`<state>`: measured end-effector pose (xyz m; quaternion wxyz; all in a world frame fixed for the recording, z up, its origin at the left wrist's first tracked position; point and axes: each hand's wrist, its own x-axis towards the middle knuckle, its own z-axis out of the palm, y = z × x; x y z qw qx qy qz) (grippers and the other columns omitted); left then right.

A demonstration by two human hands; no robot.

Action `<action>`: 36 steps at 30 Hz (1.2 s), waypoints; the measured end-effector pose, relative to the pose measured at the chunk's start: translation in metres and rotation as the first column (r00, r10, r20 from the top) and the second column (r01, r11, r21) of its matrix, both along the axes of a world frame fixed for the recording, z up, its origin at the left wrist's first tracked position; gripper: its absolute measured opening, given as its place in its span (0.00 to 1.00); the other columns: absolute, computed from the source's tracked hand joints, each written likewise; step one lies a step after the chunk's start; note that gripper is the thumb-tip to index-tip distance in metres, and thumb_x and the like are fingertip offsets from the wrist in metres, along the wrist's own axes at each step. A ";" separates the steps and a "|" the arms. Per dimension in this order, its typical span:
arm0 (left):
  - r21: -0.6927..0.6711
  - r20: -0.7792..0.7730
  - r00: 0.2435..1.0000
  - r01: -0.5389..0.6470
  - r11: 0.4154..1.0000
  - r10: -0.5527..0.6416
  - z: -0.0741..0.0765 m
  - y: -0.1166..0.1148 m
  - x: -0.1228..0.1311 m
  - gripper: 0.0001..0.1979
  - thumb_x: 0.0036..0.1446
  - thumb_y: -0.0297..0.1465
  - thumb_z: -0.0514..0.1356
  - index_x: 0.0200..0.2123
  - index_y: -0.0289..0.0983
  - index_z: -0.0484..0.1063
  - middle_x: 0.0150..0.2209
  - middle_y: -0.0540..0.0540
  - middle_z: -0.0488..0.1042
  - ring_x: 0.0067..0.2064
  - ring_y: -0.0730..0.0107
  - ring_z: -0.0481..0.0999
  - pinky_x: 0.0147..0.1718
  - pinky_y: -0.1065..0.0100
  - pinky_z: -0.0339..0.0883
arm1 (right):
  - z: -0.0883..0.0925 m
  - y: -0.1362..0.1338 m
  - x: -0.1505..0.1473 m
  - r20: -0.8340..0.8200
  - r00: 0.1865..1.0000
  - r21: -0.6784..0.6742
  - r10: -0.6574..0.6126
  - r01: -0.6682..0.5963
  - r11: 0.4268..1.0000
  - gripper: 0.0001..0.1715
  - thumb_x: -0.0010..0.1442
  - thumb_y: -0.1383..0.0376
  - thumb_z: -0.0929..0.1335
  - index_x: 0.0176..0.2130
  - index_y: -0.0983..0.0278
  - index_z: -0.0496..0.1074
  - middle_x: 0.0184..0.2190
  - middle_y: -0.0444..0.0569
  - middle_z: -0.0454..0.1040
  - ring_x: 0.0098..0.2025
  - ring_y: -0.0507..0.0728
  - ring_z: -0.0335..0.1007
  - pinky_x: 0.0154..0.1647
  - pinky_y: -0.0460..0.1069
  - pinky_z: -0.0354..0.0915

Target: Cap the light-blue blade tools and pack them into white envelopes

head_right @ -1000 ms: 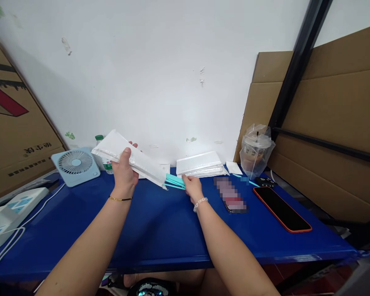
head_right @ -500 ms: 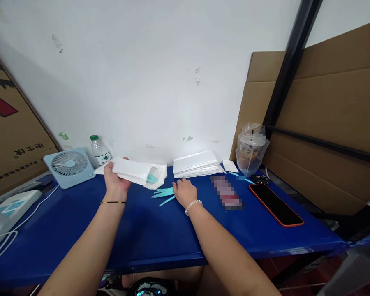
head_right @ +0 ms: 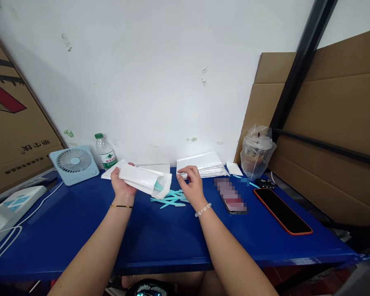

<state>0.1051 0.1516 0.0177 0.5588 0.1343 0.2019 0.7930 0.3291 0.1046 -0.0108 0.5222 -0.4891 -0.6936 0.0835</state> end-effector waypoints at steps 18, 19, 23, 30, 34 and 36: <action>0.289 -0.098 0.992 -0.051 0.956 0.083 0.044 -0.016 0.079 0.18 0.50 0.41 0.57 0.40 0.35 0.68 0.30 0.47 0.74 0.33 0.68 0.75 0.38 0.64 0.68 | -0.022 0.013 -0.019 -0.442 0.834 -0.304 0.331 -0.486 0.819 0.15 0.44 0.64 0.72 0.35 0.64 0.77 0.46 0.49 0.69 0.47 0.59 0.65 0.48 0.51 0.61; 0.291 -0.093 0.993 -0.042 0.956 0.072 0.045 -0.016 0.078 0.18 0.50 0.41 0.57 0.40 0.35 0.68 0.30 0.47 0.74 0.33 0.68 0.75 0.39 0.63 0.68 | -0.023 0.013 -0.020 -0.446 0.827 -0.292 0.341 -0.495 0.818 0.15 0.43 0.64 0.72 0.35 0.64 0.77 0.47 0.48 0.68 0.48 0.59 0.64 0.48 0.50 0.61; 0.277 -0.050 0.997 -0.050 0.959 0.066 0.044 -0.013 0.072 0.17 0.50 0.40 0.57 0.41 0.37 0.68 0.31 0.48 0.74 0.35 0.67 0.75 0.40 0.63 0.68 | -0.021 0.013 -0.022 -0.502 0.785 -0.284 0.363 -0.546 0.788 0.11 0.47 0.65 0.69 0.34 0.64 0.76 0.43 0.47 0.68 0.45 0.56 0.65 0.45 0.49 0.62; 0.176 -0.149 0.982 -0.088 0.980 0.115 0.041 0.003 0.052 0.21 0.50 0.41 0.56 0.44 0.35 0.66 0.30 0.46 0.74 0.31 0.67 0.76 0.37 0.65 0.68 | -0.014 0.008 -0.013 -0.229 0.908 -0.457 0.351 -0.419 0.785 0.10 0.58 0.62 0.60 0.40 0.62 0.66 0.38 0.47 0.66 0.25 0.49 0.65 0.21 0.44 0.61; 0.190 -0.206 0.942 -0.228 0.955 0.266 0.056 0.020 0.012 0.18 0.51 0.42 0.54 0.39 0.33 0.68 0.30 0.45 0.74 0.33 0.66 0.76 0.36 0.66 0.68 | -0.015 0.012 0.001 0.015 0.939 -0.411 0.344 -0.308 0.858 0.09 0.62 0.61 0.59 0.34 0.62 0.63 0.33 0.44 0.65 0.25 0.48 0.62 0.27 0.45 0.61; 0.301 -0.266 0.875 -0.324 0.897 0.405 0.062 0.025 -0.012 0.16 0.52 0.39 0.56 0.40 0.36 0.68 0.33 0.47 0.74 0.35 0.68 0.76 0.40 0.67 0.68 | -0.019 0.017 0.005 0.143 0.941 -0.310 0.307 -0.252 0.917 0.08 0.62 0.63 0.60 0.32 0.62 0.63 0.32 0.44 0.66 0.30 0.51 0.63 0.33 0.46 0.61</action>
